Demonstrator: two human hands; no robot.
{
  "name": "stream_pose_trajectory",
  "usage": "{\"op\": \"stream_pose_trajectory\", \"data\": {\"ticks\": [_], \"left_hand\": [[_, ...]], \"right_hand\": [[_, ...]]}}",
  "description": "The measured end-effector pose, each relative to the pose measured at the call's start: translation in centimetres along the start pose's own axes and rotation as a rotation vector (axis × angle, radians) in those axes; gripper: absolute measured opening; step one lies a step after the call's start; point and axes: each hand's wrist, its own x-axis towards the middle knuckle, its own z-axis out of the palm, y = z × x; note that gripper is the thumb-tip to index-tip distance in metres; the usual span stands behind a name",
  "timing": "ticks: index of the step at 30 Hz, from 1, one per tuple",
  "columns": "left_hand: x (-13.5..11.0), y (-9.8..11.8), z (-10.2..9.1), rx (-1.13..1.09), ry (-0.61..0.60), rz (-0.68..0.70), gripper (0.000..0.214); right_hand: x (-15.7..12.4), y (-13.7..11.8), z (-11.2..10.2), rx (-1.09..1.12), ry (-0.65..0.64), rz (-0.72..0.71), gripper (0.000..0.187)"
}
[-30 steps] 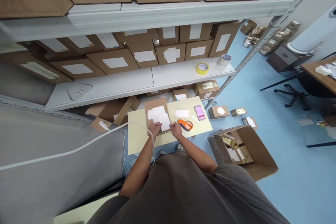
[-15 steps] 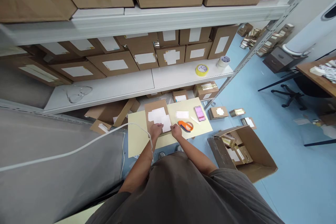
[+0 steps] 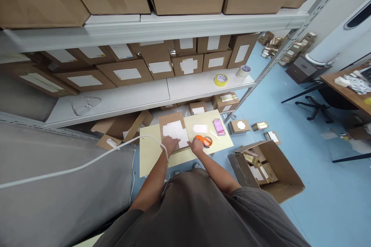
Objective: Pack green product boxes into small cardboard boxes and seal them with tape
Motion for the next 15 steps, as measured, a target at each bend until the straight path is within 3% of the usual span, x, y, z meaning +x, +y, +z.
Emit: {"op": "stream_pose_trajectory", "data": {"ticks": [2,3,6,10,15], "left_hand": [[-0.3,0.3,0.4,0.029,0.019,0.142,0.034],[-0.4,0.4,0.8,0.036,0.030,0.243,0.033],[-0.8,0.4,2.2,0.051,0.038,0.486,0.047],[-0.2,-1.0,3.4,0.142,-0.032,0.542,0.062],[1.2,-2.3,3.8,0.093,-0.035,0.537,0.067]], "right_hand": [[-0.3,0.2,0.1,-0.101,0.013,-0.170,0.017],[-0.6,0.3,0.4,-0.157,0.006,-0.269,0.020],[-1.7,1.1,1.3,-0.316,-0.063,-0.482,0.050],[-3.9,3.1,2.4,-0.435,-0.121,-0.508,0.068],[-6.4,5.0,3.7,-0.311,-0.040,-0.440,0.061]]}}
